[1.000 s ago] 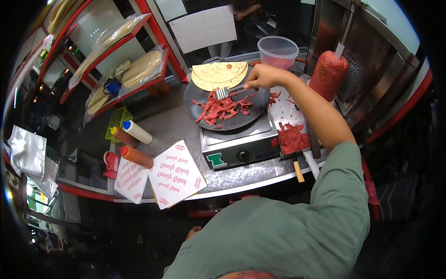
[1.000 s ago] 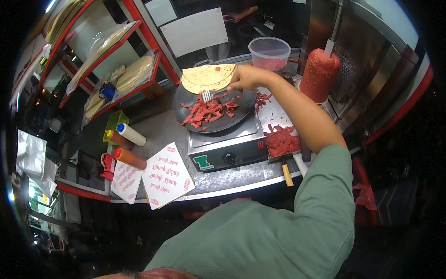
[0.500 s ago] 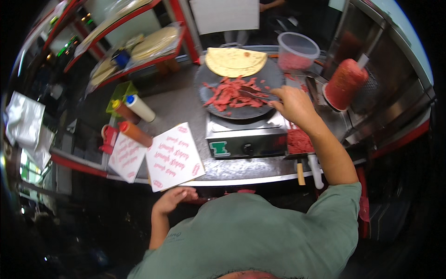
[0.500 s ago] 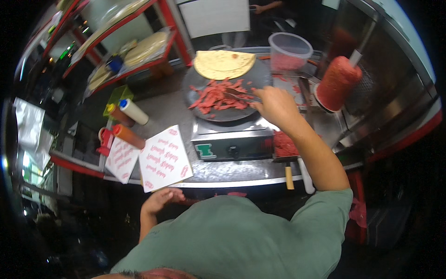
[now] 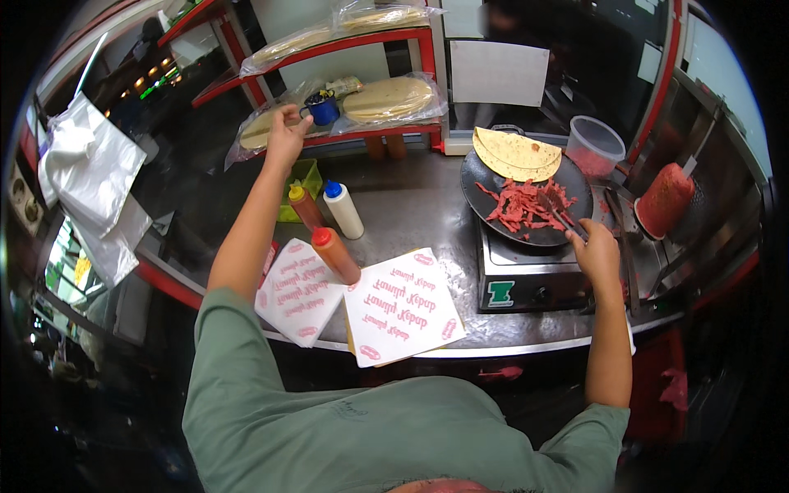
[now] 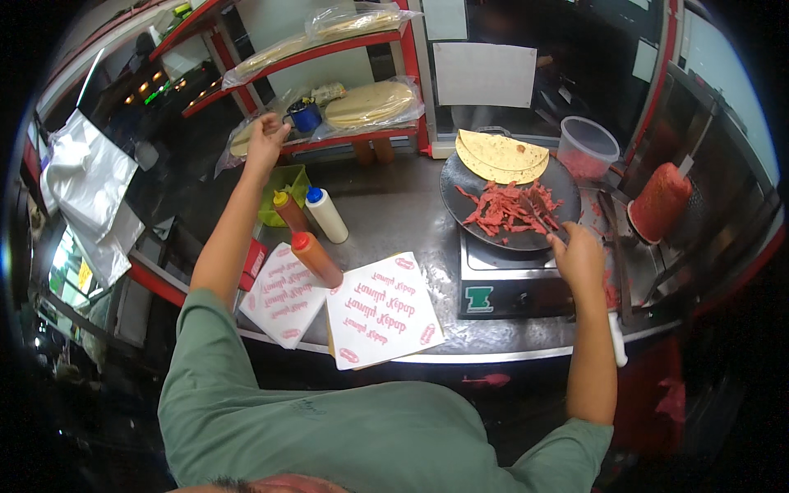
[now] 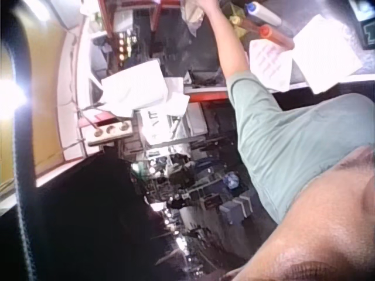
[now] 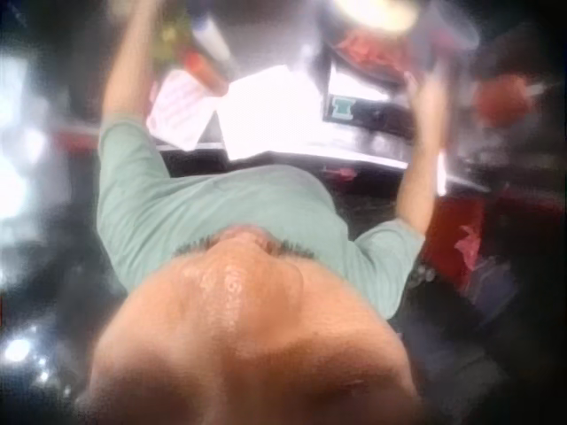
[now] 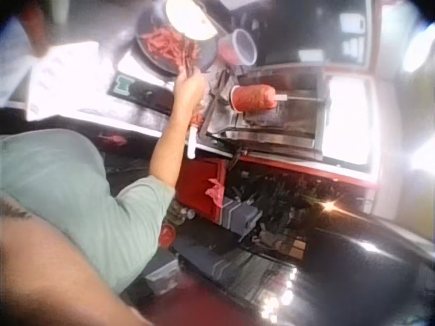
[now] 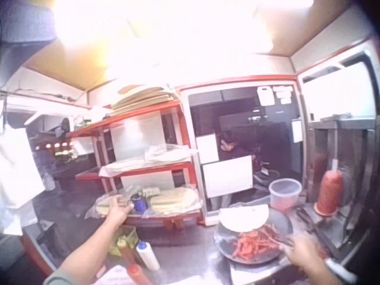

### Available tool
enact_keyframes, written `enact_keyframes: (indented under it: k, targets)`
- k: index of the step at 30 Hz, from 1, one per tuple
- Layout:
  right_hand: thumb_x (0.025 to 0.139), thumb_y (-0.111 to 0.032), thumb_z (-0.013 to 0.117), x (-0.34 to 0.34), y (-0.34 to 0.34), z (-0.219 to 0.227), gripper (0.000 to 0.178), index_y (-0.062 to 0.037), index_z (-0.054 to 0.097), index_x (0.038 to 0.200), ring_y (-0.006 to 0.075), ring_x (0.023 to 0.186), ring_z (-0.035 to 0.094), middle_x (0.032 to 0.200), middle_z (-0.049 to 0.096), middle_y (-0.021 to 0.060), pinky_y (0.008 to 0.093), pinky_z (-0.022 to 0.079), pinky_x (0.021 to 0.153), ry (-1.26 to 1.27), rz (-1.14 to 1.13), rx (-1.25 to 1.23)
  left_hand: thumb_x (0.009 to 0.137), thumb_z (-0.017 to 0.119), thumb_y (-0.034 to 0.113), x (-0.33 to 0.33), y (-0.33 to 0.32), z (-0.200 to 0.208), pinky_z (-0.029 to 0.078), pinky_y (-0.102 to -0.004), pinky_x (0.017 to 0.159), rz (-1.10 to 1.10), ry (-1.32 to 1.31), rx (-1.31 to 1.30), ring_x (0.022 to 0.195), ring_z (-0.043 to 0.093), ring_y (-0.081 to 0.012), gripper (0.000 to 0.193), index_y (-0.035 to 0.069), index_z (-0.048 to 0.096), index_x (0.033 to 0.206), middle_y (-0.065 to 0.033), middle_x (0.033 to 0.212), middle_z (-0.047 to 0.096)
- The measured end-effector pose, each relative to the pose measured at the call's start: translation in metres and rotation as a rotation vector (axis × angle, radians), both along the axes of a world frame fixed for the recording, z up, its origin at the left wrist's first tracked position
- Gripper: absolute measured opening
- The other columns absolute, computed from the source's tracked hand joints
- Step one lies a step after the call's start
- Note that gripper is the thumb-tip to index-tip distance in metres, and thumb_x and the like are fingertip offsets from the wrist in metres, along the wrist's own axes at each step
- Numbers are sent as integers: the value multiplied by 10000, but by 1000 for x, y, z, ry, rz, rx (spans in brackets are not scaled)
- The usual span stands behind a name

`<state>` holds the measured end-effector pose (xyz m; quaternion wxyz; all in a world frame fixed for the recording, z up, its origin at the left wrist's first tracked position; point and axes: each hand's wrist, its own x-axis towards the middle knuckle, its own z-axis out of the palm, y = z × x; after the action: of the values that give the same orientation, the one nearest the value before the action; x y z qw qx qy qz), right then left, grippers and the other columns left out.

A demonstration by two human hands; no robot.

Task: The person assembles a sandwich by placing sliced meat and cheese onto a bun, then wraps it in paper. They also cook shredded meat on a griddle and hand the wrapped sandwich to a customer.

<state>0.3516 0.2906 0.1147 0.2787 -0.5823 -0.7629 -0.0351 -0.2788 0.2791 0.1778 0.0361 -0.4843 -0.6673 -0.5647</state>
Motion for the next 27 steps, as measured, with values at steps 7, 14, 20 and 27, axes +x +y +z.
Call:
enact_keyframes:
  k: [7,14,20,27]
  targets:
    - [946,-202,759,-34,-101,-38,370,25,689,1229,249,1029,698,1139,730,174,360,519,921,704,113,-8,1067,589,269,-61,72,-10,566,-284,712,-181,-245,-367,859,702,-175,368,-33,568,1276,-112,1082,660]
    - [992,-165,713,-39,-149,-82,412,26,604,1340,80,816,611,957,663,28,244,482,706,1180,-41,-365,1094,540,318,-28,58,-3,547,-246,728,-354,-534,-68,870,651,-125,308,23,621,1123,-45,1001,617]
    - [948,-42,717,-39,-115,-44,466,-11,594,1397,130,935,651,1124,677,86,276,528,845,943,164,-89,1073,593,325,81,9,36,546,-275,772,-566,-240,-49,818,621,-97,316,23,618,985,-21,885,627]
    - [847,-105,806,-37,-83,33,518,-118,675,1347,224,753,658,1027,679,98,347,525,658,612,359,264,998,701,253,259,4,26,462,-311,639,-617,293,-40,687,535,-163,322,-13,587,858,-80,777,537]
